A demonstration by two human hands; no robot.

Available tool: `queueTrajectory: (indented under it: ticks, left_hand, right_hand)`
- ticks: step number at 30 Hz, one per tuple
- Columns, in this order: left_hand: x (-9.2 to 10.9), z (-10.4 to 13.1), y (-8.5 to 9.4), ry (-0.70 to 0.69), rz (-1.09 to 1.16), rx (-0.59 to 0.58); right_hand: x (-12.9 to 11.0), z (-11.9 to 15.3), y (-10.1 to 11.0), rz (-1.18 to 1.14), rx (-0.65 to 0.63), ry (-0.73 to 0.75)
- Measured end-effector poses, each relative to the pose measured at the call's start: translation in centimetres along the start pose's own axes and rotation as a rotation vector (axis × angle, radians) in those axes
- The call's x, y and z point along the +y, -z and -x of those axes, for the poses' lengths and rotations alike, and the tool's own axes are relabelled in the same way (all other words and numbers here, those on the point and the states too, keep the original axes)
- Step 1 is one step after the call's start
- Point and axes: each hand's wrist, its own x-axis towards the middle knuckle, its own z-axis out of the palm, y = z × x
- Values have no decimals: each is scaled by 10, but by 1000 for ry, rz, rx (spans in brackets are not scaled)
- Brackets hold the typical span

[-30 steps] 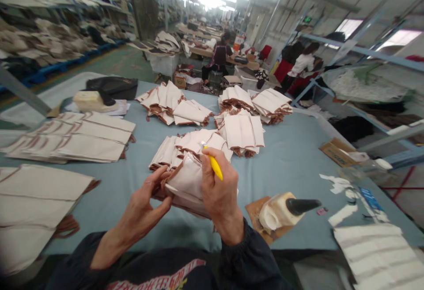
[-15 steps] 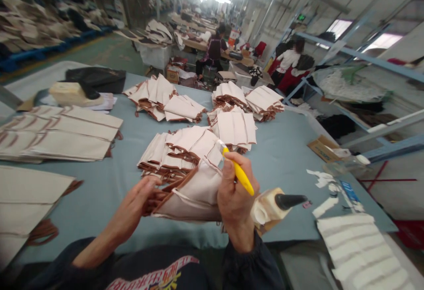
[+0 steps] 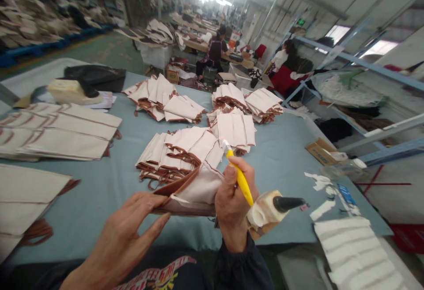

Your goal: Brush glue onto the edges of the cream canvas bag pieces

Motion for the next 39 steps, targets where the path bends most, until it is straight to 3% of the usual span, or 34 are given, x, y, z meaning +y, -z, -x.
queueTrajectory:
  ticks: [2,7,11,15,19,24,29,33,39]
  left_hand:
    - [3,-6,3,47,92,-100]
    - [2,-14,1,300,497,-524]
    - [-3,-9,-4,395,559,-567]
    - [-5,-1,3,399,533,-502]
    - [-7,7,21,330,447,-393]
    - [-6,17,37,54,220,-229]
    - [-2,19,41,-220,5,-73]
    - [-2,15,44,-291,-65,-28]
    - [-9,21,45,-299,-62,-50]
  right_hand:
    - [2,5,-7,-1,-24,-8]
    - [13,15,-34,-88,-169,1]
    - [23,23,-46,-108,-196,-2]
    - [20,23,-35,-145,-104,-38]
    - [-15,17,-2,-462,-7,-245]
    - [-66,25,31,-713,-133,-447]
    - [-88,38,35,-779,-224,-481]
    - [-91,42,35,-765,-248,-475]
    - [-86,55,38,-817,-512,-475]
